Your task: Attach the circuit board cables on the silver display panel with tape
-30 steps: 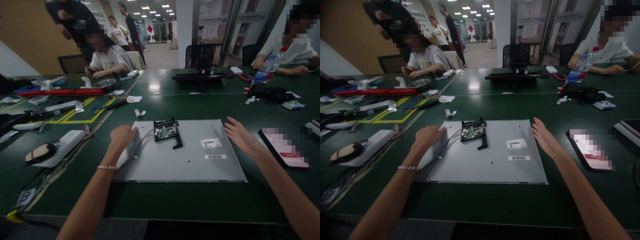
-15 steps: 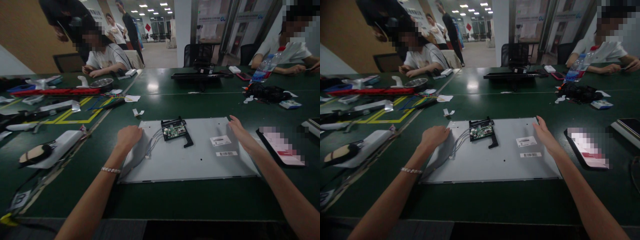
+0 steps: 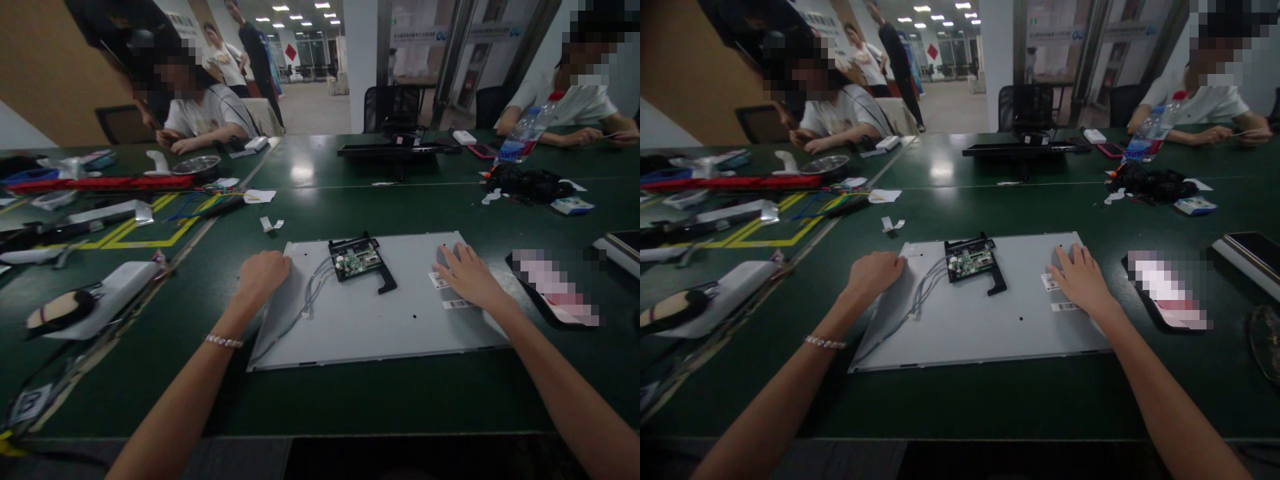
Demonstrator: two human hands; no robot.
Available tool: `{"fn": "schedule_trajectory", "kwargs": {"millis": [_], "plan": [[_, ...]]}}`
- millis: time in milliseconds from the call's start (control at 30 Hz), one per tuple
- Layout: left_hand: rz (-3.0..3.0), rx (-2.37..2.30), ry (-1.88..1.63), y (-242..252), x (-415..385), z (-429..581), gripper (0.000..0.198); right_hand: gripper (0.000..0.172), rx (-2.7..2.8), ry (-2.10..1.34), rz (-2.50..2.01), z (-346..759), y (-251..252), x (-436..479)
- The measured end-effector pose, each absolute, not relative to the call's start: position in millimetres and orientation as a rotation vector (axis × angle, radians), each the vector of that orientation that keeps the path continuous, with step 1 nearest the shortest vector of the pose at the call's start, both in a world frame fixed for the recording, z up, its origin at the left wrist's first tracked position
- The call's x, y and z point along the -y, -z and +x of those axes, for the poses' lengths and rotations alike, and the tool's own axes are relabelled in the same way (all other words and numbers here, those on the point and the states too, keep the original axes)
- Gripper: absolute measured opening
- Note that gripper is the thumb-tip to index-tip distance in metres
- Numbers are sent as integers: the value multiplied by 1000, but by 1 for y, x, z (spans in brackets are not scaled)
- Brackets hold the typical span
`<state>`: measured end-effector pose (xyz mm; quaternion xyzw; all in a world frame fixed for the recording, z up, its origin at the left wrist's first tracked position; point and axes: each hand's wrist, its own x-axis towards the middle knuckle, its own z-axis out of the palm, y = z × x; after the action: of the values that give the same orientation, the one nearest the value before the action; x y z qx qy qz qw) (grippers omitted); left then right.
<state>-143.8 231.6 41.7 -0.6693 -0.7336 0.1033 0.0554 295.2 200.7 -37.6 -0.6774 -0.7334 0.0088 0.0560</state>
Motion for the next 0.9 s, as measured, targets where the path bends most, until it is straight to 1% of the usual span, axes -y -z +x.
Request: {"fn": "schedule_trajectory", "kwargs": {"millis": [333, 433, 533, 600, 667, 800, 900], "plan": [[-2034, 2256, -295, -48, -229, -140, 51, 62, 2251, -5, -2067, 296, 32, -201], [-2034, 2193, -89, -48, -228, -132, 48, 62, 2244, -7, -2055, 296, 32, -201], [-2329, 1975, 293, -41, -228, -119, 47, 62, 2234, -14, -2047, 295, 32, -201], [-2610, 1812, 504, -34, -228, -110, 54, 62, 2229, -16, -2045, 295, 31, -201], [-2840, 1714, 598, -28, -228, -102, 67, 63, 2229, -15, -2042, 295, 31, -201], [-3072, 1690, 574, -21, -229, -94, 90, 62, 2239, -11, -2034, 295, 31, -201], [-3115, 1702, 600, -19, -230, -95, 96, 61, 2237, -10, -2030, 295, 32, -201]]}}
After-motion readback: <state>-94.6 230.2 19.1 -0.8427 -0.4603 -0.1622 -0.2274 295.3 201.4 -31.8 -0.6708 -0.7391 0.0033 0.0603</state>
